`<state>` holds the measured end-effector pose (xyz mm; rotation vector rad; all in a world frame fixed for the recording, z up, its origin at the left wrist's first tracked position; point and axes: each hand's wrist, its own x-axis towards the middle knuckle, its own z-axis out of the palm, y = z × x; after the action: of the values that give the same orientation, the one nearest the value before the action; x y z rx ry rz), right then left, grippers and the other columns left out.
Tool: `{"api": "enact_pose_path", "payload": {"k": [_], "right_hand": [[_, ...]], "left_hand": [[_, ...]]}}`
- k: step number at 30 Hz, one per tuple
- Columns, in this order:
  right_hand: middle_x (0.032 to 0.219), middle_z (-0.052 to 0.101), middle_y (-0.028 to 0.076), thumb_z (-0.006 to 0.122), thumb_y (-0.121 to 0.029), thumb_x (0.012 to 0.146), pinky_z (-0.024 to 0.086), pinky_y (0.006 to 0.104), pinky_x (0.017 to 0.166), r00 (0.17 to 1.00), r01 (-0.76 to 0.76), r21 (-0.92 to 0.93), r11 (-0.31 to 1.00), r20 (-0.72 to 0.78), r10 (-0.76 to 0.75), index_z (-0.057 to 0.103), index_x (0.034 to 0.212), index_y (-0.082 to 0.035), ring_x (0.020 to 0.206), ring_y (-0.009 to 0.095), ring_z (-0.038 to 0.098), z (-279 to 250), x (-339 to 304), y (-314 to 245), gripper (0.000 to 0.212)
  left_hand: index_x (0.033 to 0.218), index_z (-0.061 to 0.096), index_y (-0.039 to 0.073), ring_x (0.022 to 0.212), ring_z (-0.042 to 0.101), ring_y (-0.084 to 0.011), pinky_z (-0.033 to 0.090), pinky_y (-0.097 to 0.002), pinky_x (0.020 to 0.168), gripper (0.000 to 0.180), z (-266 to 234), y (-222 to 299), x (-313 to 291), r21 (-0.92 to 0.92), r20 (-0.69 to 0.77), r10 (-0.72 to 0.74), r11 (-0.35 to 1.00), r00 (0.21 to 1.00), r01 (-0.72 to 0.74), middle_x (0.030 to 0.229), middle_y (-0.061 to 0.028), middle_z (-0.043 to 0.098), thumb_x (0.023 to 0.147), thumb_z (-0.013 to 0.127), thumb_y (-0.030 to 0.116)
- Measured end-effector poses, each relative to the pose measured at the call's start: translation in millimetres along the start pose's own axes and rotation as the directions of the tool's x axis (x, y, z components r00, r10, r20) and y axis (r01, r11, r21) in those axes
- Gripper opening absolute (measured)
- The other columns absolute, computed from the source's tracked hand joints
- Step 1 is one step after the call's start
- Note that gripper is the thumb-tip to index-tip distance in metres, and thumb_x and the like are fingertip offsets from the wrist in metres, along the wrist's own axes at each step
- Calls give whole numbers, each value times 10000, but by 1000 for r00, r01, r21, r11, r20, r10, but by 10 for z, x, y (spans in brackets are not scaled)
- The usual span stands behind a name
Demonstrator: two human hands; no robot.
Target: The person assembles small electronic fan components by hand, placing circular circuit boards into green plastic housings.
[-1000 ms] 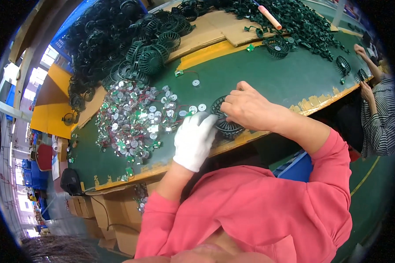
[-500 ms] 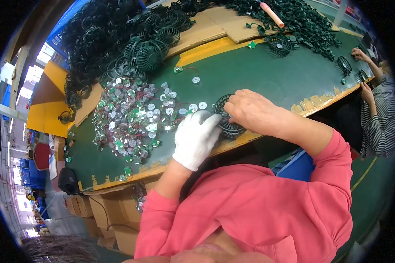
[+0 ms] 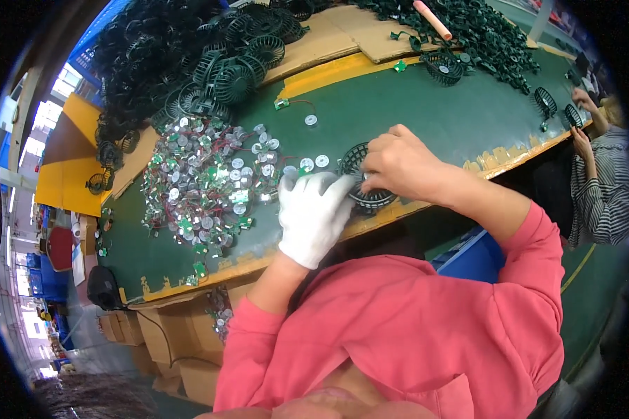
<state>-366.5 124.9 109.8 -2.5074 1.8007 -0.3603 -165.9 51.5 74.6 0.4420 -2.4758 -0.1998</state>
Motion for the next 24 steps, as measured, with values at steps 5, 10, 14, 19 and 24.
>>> {"api": "enact_pose_path", "payload": {"k": [5, 10, 14, 19, 24], "right_hand": [[923, 555, 74, 748, -393, 655, 383, 418, 853, 915, -37, -25, 999, -403, 24, 602, 1071, -59, 876, 255, 537, -48, -173, -335, 553], [1011, 528, 86, 771, -304, 633, 361, 449, 913, 952, -102, -258, 961, -306, 19, 598, 1066, -74, 923, 259, 525, 286, -315, -384, 520], [969, 550, 80, 791, -224, 599, 371, 427, 891, 882, -340, -258, 904, -422, 211, 609, 987, -72, 929, 255, 541, 332, -486, 253, 455], [880, 578, 62, 775, -274, 648, 366, 415, 862, 785, -598, -434, 674, -484, 386, 622, 881, -93, 900, 232, 556, 225, -822, 1526, 332], [898, 578, 52, 781, -307, 654, 363, 393, 807, 625, -775, -470, 422, -471, 623, 609, 916, -102, 925, 231, 563, 102, -960, 2240, 375]], "left_hand": [[1128, 585, 129, 926, 553, -249, 348, -422, 929, 439, -74, -85, -11, -100, -58, -46, 994, 997, 40, 972, -57, 587, 717, 710, 216], [1103, 612, 109, 976, 555, -289, 412, -401, 866, 420, -226, -187, 78, -119, -26, -68, 991, 997, 65, 1056, -108, 603, 723, 723, 250], [1039, 643, 78, 918, 580, -304, 466, -378, 801, 329, -221, -406, 203, -110, 13, -149, 983, 989, 150, 1031, -127, 611, 744, 705, 211], [1036, 642, 111, 916, 595, -315, 479, -401, 784, 294, -113, -681, 491, -71, 105, -155, 984, 982, 163, 984, -121, 622, 799, 650, 284], [1074, 601, 160, 904, 574, -303, 453, -435, 765, 300, 268, -968, 762, 46, 196, -104, 994, 975, 97, 968, -96, 596, 787, 632, 241]]}}
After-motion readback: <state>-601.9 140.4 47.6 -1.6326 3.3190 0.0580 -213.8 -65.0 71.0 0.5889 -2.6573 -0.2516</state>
